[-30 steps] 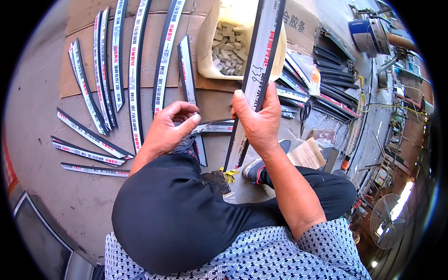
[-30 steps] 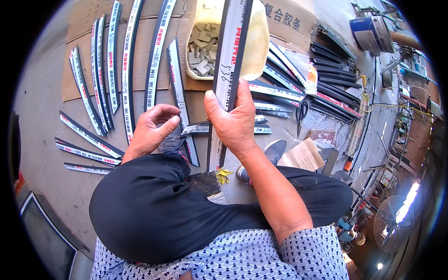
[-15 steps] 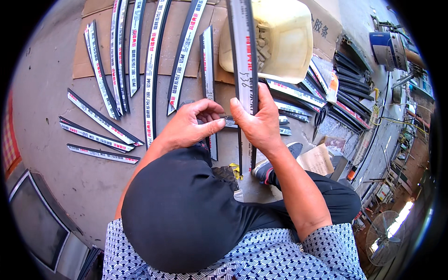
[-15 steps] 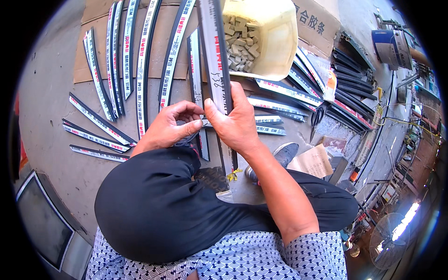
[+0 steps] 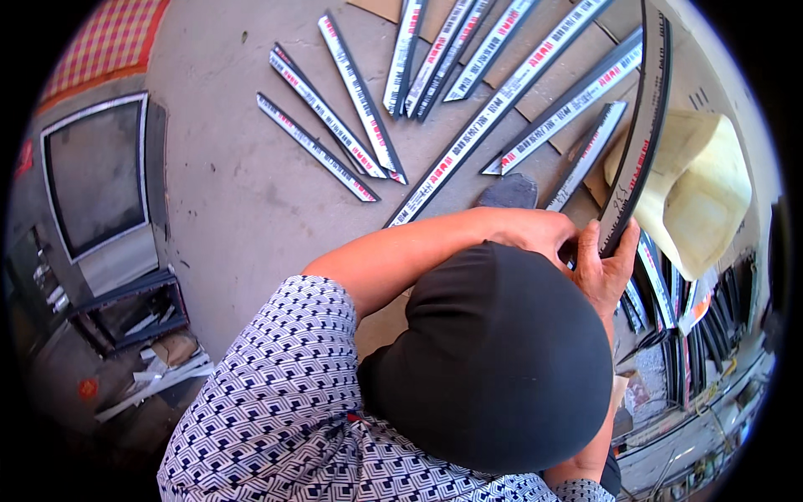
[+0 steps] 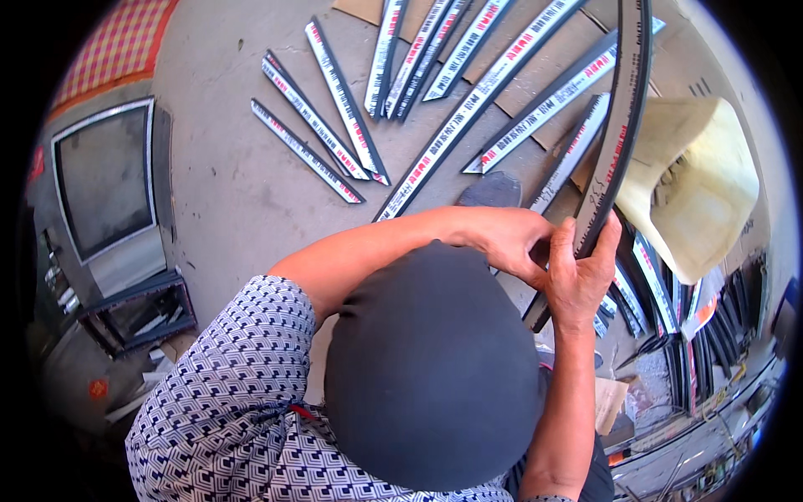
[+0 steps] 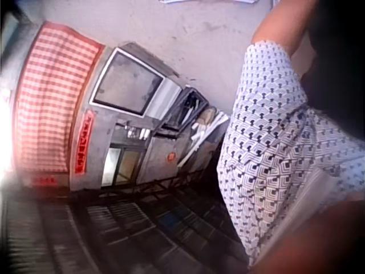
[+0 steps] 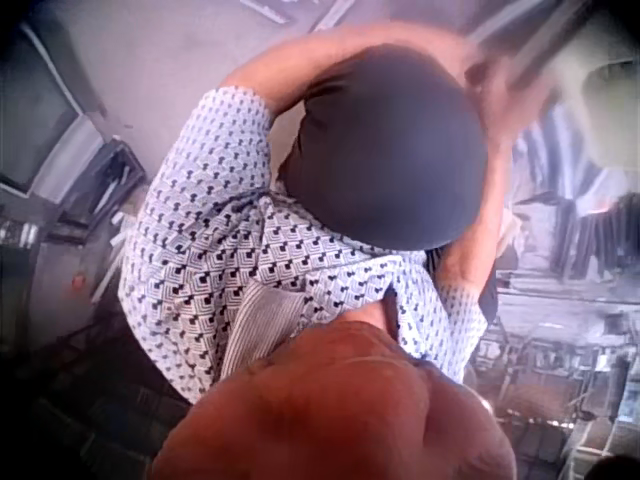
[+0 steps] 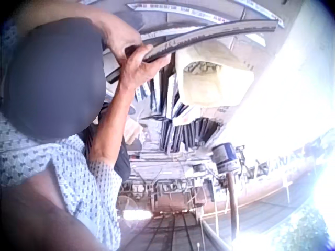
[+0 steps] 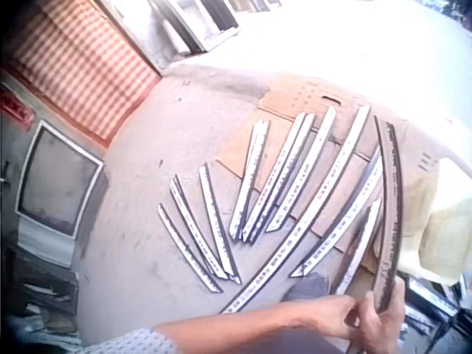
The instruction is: The person sits on the floor and organizes long strips of window seal material. They pick up a black rubber seal and a metal frame, then insert the seal into the frame's groove by hand. The person continues to align and fit the seal into the frame, ensuring it is seated correctly.
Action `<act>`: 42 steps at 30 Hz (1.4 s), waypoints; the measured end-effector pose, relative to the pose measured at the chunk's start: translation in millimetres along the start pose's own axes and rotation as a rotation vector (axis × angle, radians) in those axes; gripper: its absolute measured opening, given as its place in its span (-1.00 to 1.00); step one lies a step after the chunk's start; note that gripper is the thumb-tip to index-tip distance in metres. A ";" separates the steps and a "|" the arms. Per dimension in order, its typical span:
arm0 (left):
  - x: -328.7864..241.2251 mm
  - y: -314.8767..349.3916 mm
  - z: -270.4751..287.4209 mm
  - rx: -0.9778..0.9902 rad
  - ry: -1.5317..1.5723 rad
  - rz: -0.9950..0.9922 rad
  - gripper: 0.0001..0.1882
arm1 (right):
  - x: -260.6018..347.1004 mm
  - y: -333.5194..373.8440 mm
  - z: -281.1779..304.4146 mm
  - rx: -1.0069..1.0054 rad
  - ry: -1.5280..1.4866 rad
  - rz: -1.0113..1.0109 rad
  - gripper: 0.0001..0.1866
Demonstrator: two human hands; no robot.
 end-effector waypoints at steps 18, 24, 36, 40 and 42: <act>16.1 -3.9 0.9 -0.067 0.243 -0.226 -0.50 | 20.8 -18.7 -21.9 0.067 -0.020 0.177 -0.51; 23.7 -7.4 3.1 -0.117 0.289 -0.335 -0.50 | 25.8 -23.9 -24.5 0.135 -0.043 0.182 -0.50; 11.8 8.1 10.6 -0.354 0.241 -0.408 -0.42 | 9.7 -15.6 -27.7 0.208 -0.037 0.155 -0.58; 15.8 6.0 11.0 -0.351 0.226 -0.392 -0.42 | 11.5 -10.9 -30.1 0.197 -0.044 0.134 -0.60; 19.4 1.8 10.8 -0.345 0.209 -0.413 -0.41 | 9.7 -9.6 -28.7 0.190 -0.047 0.128 -0.60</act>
Point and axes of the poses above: each hand's wrist, its own y-axis away from the middle knuckle, its own z-axis out of the back of the hand, x = y × z, the point moved 4 cm from there along -y, towards the middle knuckle, and after that the axes turned 8 degrees about x, right-handed, at the moved point
